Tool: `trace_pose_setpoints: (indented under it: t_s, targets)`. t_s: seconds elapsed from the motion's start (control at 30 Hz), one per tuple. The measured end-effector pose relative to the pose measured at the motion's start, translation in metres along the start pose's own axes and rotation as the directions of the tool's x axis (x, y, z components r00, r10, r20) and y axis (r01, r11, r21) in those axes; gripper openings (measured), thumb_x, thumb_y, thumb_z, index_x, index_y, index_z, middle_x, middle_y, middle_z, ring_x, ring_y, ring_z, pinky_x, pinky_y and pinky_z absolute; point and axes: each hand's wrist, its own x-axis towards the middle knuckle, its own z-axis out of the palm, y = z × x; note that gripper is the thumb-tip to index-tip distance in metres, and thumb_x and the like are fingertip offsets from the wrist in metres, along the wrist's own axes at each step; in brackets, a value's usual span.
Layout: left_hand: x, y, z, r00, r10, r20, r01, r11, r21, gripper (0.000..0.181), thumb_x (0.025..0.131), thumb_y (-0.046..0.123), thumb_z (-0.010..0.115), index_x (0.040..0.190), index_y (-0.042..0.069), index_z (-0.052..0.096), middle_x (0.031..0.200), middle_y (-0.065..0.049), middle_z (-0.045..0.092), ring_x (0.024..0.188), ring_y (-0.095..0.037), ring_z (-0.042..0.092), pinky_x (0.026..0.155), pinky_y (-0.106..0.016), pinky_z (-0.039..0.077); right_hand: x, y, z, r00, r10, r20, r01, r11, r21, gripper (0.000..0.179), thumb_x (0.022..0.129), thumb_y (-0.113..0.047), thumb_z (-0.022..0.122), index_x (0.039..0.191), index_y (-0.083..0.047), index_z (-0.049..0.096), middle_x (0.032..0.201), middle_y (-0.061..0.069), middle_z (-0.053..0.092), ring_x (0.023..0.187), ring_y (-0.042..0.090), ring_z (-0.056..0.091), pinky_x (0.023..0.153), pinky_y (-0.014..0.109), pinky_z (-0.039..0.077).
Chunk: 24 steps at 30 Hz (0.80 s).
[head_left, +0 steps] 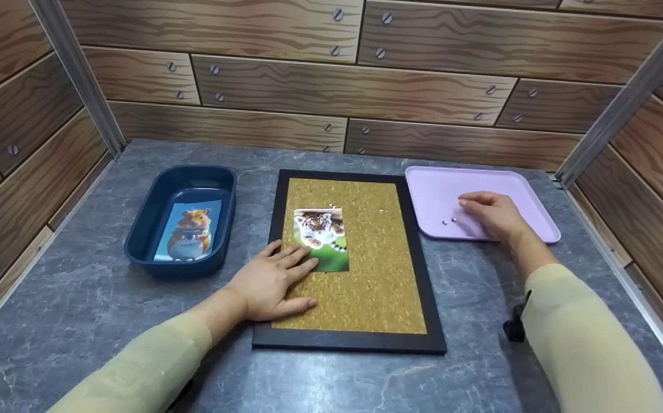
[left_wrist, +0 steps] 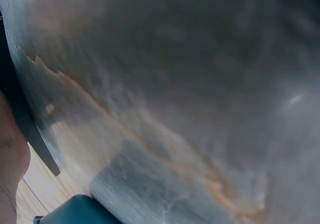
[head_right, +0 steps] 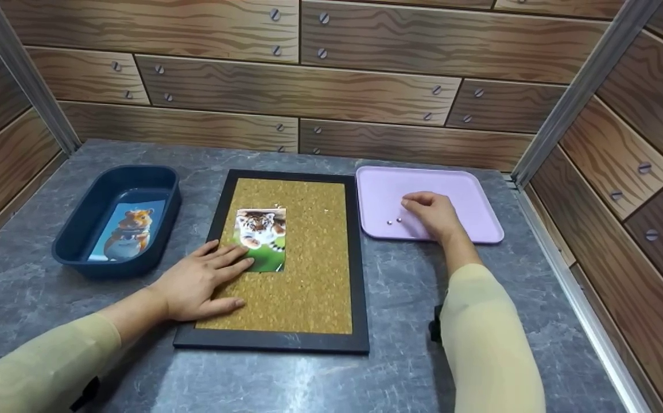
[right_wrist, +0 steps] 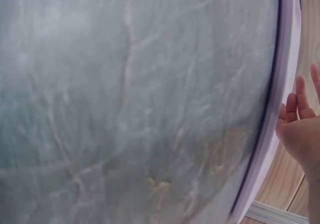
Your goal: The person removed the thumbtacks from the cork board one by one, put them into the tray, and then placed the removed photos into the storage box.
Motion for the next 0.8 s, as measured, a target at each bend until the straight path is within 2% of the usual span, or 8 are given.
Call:
trace_pose_setpoints:
  t_s: [0.13, 0.27, 0.37, 0.6, 0.8]
  targets:
    - [0.001, 0.001, -0.001, 1.0, 0.009, -0.008, -0.009, 1.0, 0.003, 0.085, 0.104, 0.073, 0.04, 0.163, 0.012, 0.045, 0.167, -0.014, 0.041, 0.155, -0.032, 0.037, 0.125, -0.059, 0.024, -0.002, -0.011, -0.002, 1.0, -0.021, -0.007, 0.021, 1.0, 0.012, 0.047, 0.105, -0.02, 0.068, 0.138, 0.014, 0.062, 0.119, -0.004, 0.075, 0.102, -0.004, 0.055, 0.09, 0.012, 0.043]
    - [0.001, 0.001, -0.001, 1.0, 0.005, -0.006, -0.005, 1.0, 0.0, 0.085, 0.104, 0.073, 0.04, 0.163, 0.012, 0.045, 0.167, -0.014, 0.041, 0.155, -0.032, 0.037, 0.125, -0.059, 0.024, -0.006, -0.03, 0.001, 0.999, -0.035, 0.008, 0.035, 0.999, 0.029, 0.046, 0.105, -0.016, 0.068, 0.138, 0.015, 0.061, 0.131, 0.013, 0.072, 0.102, -0.005, 0.057, 0.091, 0.012, 0.044]
    - [0.0, 0.002, -0.001, 1.0, 0.0, -0.001, 0.0, 1.0, -0.003, 0.086, 0.103, 0.074, 0.039, 0.163, 0.012, 0.044, 0.167, -0.014, 0.041, 0.155, -0.032, 0.037, 0.125, -0.059, 0.024, -0.008, -0.041, 0.007, 0.998, -0.052, 0.02, 0.051, 0.998, 0.049, 0.046, 0.104, -0.015, 0.068, 0.138, 0.015, 0.06, 0.131, 0.015, 0.071, 0.101, -0.005, 0.06, 0.092, 0.014, 0.046]
    - [0.001, 0.003, 0.0, 1.0, 0.002, -0.008, -0.003, 1.0, -0.01, 0.087, 0.103, 0.074, 0.039, 0.163, 0.012, 0.045, 0.167, -0.014, 0.042, 0.154, -0.032, 0.038, 0.125, -0.059, 0.023, 0.003, -0.045, 0.023, 0.995, -0.095, 0.033, 0.092, 0.992, 0.089, 0.046, 0.105, -0.013, 0.067, 0.142, 0.013, 0.058, 0.14, 0.026, 0.064, 0.103, -0.004, 0.061, 0.095, 0.015, 0.047]
    - [0.0, 0.003, 0.0, 1.0, 0.004, -0.024, -0.004, 1.0, -0.005, 0.085, 0.103, 0.073, 0.042, 0.161, 0.011, 0.047, 0.165, -0.014, 0.043, 0.153, -0.032, 0.04, 0.125, -0.059, 0.025, 0.003, -0.065, 0.037, 0.991, -0.124, 0.049, 0.119, 0.988, 0.102, 0.047, 0.105, -0.016, 0.069, 0.146, 0.006, 0.059, 0.143, 0.028, 0.061, 0.111, 0.005, 0.062, 0.101, 0.023, 0.046]
